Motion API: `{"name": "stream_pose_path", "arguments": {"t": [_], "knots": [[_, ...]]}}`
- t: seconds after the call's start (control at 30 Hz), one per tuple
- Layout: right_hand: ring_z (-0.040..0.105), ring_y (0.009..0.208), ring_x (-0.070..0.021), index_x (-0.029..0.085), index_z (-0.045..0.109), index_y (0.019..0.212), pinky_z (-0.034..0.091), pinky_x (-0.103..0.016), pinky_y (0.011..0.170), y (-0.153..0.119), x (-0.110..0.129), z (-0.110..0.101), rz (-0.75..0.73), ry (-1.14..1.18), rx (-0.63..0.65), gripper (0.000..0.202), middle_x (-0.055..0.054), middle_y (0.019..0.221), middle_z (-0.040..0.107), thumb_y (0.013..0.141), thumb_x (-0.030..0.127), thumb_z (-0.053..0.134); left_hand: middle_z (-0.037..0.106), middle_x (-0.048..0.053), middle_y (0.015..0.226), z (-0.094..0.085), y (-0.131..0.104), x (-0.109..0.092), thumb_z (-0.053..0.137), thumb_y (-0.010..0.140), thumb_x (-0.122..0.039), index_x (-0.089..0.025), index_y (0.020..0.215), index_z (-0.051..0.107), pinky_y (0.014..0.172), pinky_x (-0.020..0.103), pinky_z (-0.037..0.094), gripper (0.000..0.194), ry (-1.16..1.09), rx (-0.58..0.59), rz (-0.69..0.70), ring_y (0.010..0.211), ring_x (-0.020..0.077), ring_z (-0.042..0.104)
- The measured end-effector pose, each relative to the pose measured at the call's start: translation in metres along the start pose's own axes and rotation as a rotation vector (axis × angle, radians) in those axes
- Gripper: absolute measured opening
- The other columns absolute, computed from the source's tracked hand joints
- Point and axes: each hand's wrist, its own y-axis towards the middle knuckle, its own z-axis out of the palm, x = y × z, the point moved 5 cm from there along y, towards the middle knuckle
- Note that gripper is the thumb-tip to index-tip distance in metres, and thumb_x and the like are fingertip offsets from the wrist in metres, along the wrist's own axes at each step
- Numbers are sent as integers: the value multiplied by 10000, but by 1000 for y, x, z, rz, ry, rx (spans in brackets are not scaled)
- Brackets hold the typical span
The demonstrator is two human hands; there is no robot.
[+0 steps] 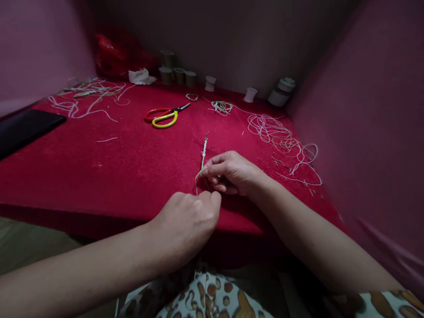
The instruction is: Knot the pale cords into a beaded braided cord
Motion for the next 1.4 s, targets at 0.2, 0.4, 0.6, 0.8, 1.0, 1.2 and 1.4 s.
{"name": "stream_pose_path", "arguments": {"t": [0.2, 0.4, 0.6, 0.8, 1.0, 1.2, 1.4], "knots": [[360, 291, -59, 161, 510, 590, 195, -172, 228, 1, -1, -2, -8, -51, -38, 157, 49, 430, 469, 702, 192, 616, 617, 47, 624, -10, -3, 1, 437, 768, -81, -153, 796, 576, 403, 286, 375, 160, -156, 103, 60, 475, 201, 581], [349, 283, -54, 166, 479, 556, 206, -166, 240, -1, 0, -3, -20, -80, -52, 193, 56, 400, 438, 719, 179, 581, 646, 28, 591, -29, 2, 74, 482, 813, -294, -168, 799, 649, 469, 247, 426, 210, -677, -84, -422, 494, 152, 584], [345, 286, -50, 164, 498, 587, 224, -166, 250, -2, 1, -4, -40, -106, -51, 173, 56, 414, 453, 725, 211, 592, 666, 60, 532, 8, 13, 74, 517, 805, -264, -139, 718, 603, 426, 260, 483, 175, -1555, 157, -636, 415, 172, 621], [351, 277, -56, 167, 497, 616, 228, -169, 246, -2, 0, -5, -18, -177, -55, 180, 56, 411, 460, 753, 246, 582, 575, -8, 415, 12, 15, 73, 553, 779, -163, -166, 634, 524, 335, 240, 460, 148, -1602, 66, -698, 307, 127, 525], [330, 259, -45, 169, 456, 587, 209, -159, 252, -8, 11, 1, 50, -315, -166, 205, 67, 359, 423, 767, 146, 551, 561, -20, 426, 10, 14, 74, 544, 791, -159, -179, 639, 506, 292, 216, 417, 158, -1498, 62, -734, 291, 114, 496], [382, 304, -51, 169, 477, 597, 250, -168, 309, -5, 10, 2, -33, -458, -231, 155, 60, 398, 435, 713, 80, 528, 531, -26, 358, 13, 15, 72, 511, 835, -213, -190, 612, 495, 290, 208, 402, 225, -1428, 122, -714, 271, 124, 495], [436, 434, -74, 157, 537, 602, 307, -202, 437, -15, 18, 2, -185, -710, -326, 148, 5, 500, 521, 739, 102, 525, 490, -45, 311, 9, 18, 72, 525, 814, -180, -195, 571, 490, 244, 168, 313, 246, -1356, 76, -750, 234, 99, 446]]}}
